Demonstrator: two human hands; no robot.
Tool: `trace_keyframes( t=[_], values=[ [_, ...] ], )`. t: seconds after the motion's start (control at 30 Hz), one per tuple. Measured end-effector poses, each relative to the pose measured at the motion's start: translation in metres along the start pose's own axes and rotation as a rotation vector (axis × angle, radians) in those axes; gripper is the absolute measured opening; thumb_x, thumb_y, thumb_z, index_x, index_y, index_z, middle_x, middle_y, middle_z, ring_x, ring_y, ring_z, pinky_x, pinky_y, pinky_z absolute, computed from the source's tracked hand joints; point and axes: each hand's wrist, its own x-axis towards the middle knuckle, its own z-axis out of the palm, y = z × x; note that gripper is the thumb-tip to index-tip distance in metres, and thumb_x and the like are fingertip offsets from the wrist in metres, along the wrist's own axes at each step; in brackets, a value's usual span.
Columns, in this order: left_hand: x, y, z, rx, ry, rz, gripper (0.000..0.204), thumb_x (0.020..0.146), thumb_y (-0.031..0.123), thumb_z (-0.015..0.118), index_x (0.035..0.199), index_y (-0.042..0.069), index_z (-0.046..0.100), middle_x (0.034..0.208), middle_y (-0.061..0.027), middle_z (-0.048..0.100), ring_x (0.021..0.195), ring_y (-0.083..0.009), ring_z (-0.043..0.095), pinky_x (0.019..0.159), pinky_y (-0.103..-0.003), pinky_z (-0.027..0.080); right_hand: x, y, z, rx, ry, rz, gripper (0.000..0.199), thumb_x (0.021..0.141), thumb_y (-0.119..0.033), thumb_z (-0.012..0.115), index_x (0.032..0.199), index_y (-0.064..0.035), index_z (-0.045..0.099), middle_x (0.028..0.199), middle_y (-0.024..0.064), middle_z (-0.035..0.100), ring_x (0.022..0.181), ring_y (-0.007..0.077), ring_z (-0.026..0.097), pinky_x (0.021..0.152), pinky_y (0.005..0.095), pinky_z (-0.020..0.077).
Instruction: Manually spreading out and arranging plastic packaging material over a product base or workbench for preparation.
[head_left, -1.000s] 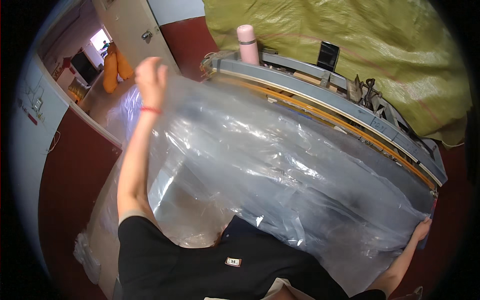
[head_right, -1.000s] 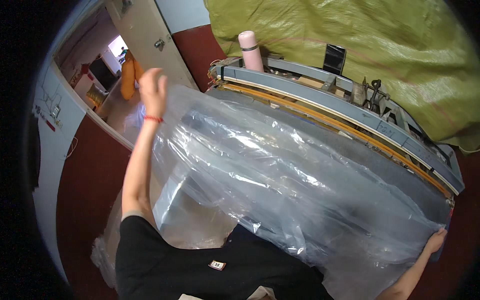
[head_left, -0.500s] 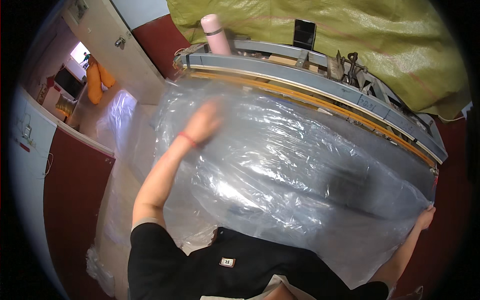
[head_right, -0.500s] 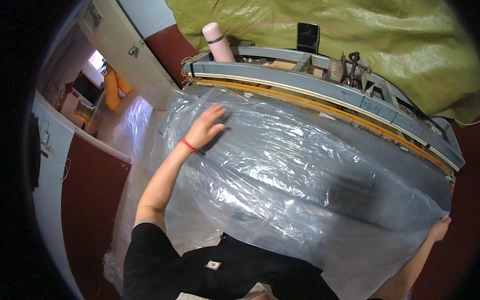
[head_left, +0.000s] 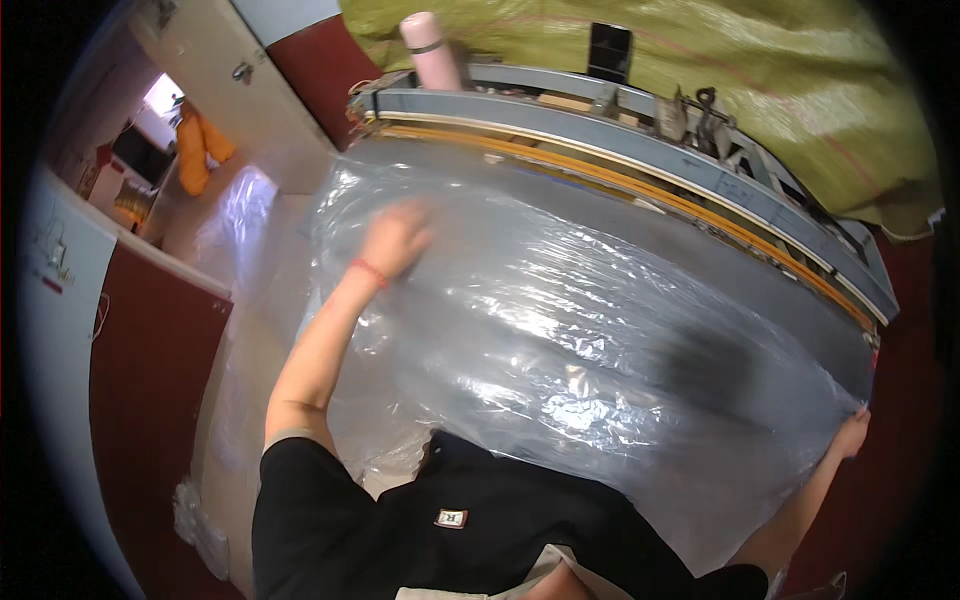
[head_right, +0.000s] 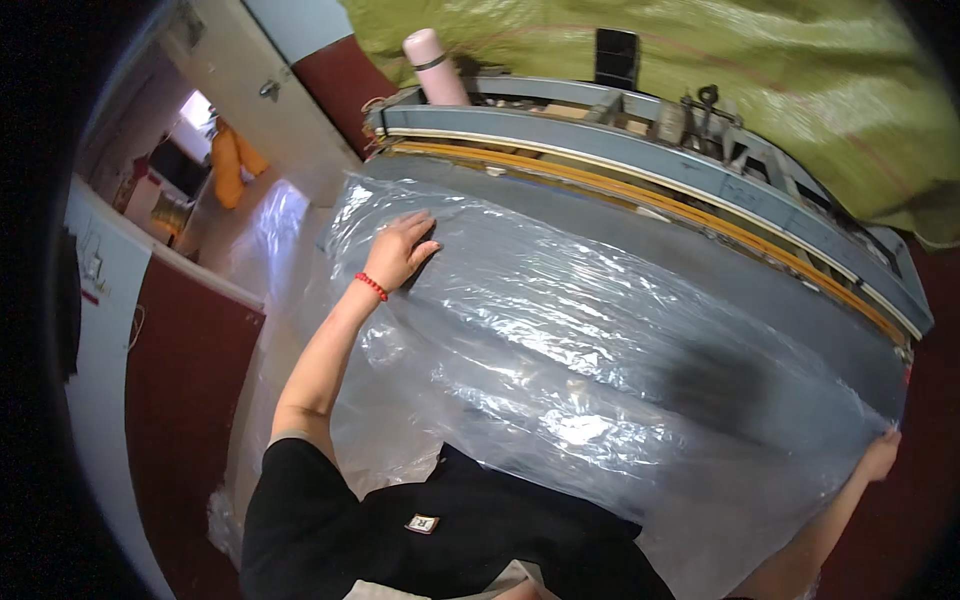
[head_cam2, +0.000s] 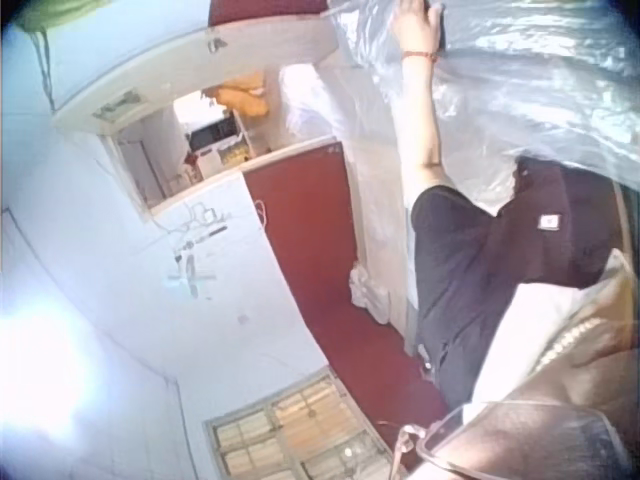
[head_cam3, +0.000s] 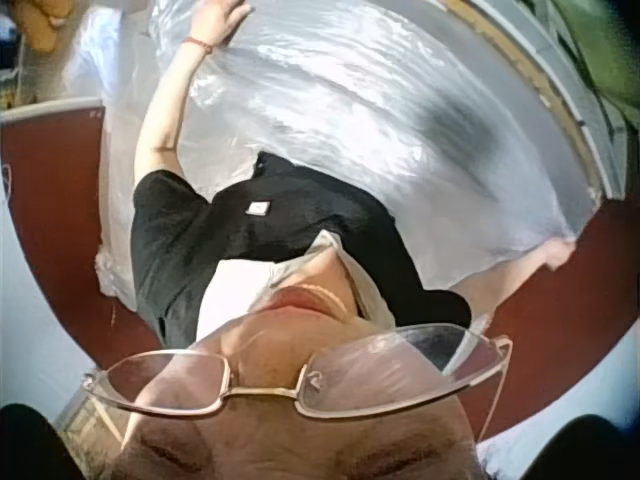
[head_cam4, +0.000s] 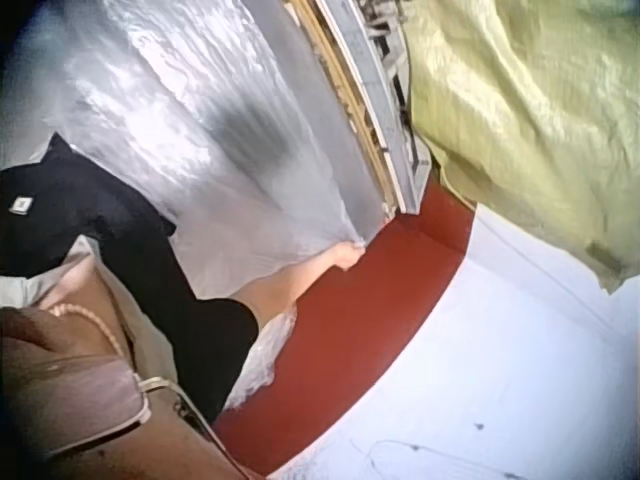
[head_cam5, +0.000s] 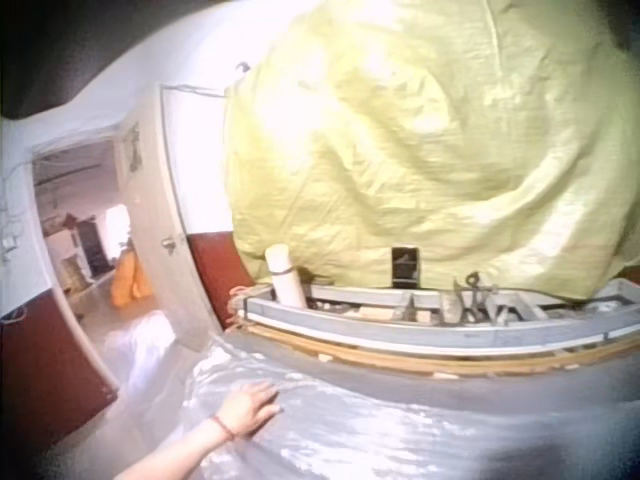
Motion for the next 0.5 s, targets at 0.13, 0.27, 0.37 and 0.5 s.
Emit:
trace_keyframes(
  t=[0.13,0.27,0.37,0.5],
  values=[
    [0.020,0.032,0.016,-0.105,0.070,0.296,0.039,0.082,0.023,0.056,0.113,-0.001,0.053,0.120,-0.0143,0.051,0.111,-0.0318,0.045,0.092,-0.037,0.038,0.000,-0.003,0.003,-0.008,0.002,0.018,0.035,0.090,-0.037,0.033,0.106,-0.0129,0.053,0.098,0.0176,0.059,0.089,0.0390,0.056,0.070,0.0490,0.0435],
    [0.027,0.054,0.021,-0.139,0.098,0.222,0.032,0.081,0.021,0.058,0.105,0.000,0.058,0.113,-0.0113,0.056,0.096,-0.0295,0.051,0.083,-0.034,0.043,-0.015,-0.024,-0.008,0.089,-0.025,0.018,0.034,0.090,-0.033,0.037,0.105,-0.0076,0.053,0.092,0.0174,0.060,0.085,0.0349,0.057,0.068,0.0424,0.0444],
    [0.058,0.058,0.045,-0.162,0.222,0.245,0.024,0.078,0.018,0.060,0.095,0.002,0.063,0.098,-0.0098,0.062,0.085,-0.0277,0.054,0.075,-0.034,0.045,0.047,0.087,0.036,0.518,0.135,-0.171,0.032,0.089,-0.031,0.043,0.100,-0.0038,0.055,0.083,0.0107,0.061,0.075,0.0226,0.057,0.066,0.0343,0.0441],
    [0.074,0.063,0.046,-0.049,0.233,0.138,0.026,0.072,0.013,0.066,0.097,0.006,0.063,0.077,-0.0099,0.059,0.075,-0.0261,0.054,0.067,-0.034,0.045,0.050,0.100,0.015,1.072,-0.108,0.068,0.028,0.088,-0.029,0.050,0.097,-0.0039,0.058,0.079,0.0017,0.057,0.072,0.0106,0.052,0.066,0.0265,0.0418]
  ],
)
